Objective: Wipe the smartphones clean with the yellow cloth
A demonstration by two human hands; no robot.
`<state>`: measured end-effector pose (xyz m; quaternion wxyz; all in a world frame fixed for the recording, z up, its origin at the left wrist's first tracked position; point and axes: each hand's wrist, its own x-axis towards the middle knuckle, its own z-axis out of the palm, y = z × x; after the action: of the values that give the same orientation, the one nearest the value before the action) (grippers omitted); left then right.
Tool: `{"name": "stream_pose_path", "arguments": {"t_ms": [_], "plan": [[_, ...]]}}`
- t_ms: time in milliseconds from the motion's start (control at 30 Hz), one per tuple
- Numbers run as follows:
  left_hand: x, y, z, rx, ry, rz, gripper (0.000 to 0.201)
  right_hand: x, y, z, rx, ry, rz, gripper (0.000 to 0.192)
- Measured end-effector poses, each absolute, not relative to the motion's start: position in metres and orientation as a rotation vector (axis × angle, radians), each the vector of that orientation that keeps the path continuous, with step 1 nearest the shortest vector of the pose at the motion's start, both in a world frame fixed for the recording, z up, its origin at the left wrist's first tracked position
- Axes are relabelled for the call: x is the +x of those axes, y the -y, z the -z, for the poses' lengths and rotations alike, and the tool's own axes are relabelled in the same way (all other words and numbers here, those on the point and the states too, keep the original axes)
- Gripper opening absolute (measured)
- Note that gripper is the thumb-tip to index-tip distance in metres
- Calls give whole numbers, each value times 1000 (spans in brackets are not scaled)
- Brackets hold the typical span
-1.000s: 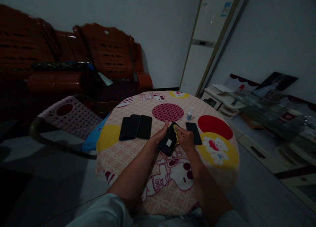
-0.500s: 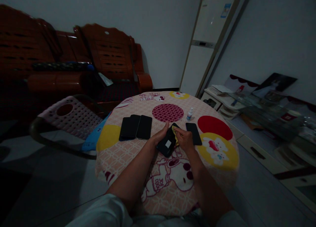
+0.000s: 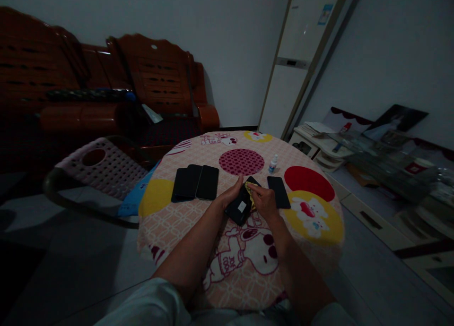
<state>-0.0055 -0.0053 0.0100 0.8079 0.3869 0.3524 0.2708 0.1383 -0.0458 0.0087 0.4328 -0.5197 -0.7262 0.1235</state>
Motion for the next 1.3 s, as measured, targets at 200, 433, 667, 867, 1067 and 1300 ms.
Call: {"name": "stream_pose_path", "arguments": {"t_ms": [200, 433, 667, 867, 1067, 1300], "plan": [[-4, 4, -12, 852, -876, -576, 69, 137, 49, -12, -1187, 1940, -343, 35], [-12, -1, -23, 714, -726, -639, 77, 144, 47, -14, -1277, 1953, -340, 37], [-23, -12, -21, 638, -820, -793, 77, 143, 47, -11, -1330, 1980, -313, 35], [-18, -14, -11, 683, -866, -759, 78, 139, 48, -13, -1300, 1978, -352, 36], [-14, -13, -5, 710, -846, -711, 73, 137, 49, -15, -1329, 1959, -315, 35], [-22, -14, -15, 610, -899, -855, 73, 137, 50, -17, -1406, 1951, -313, 33]]}}
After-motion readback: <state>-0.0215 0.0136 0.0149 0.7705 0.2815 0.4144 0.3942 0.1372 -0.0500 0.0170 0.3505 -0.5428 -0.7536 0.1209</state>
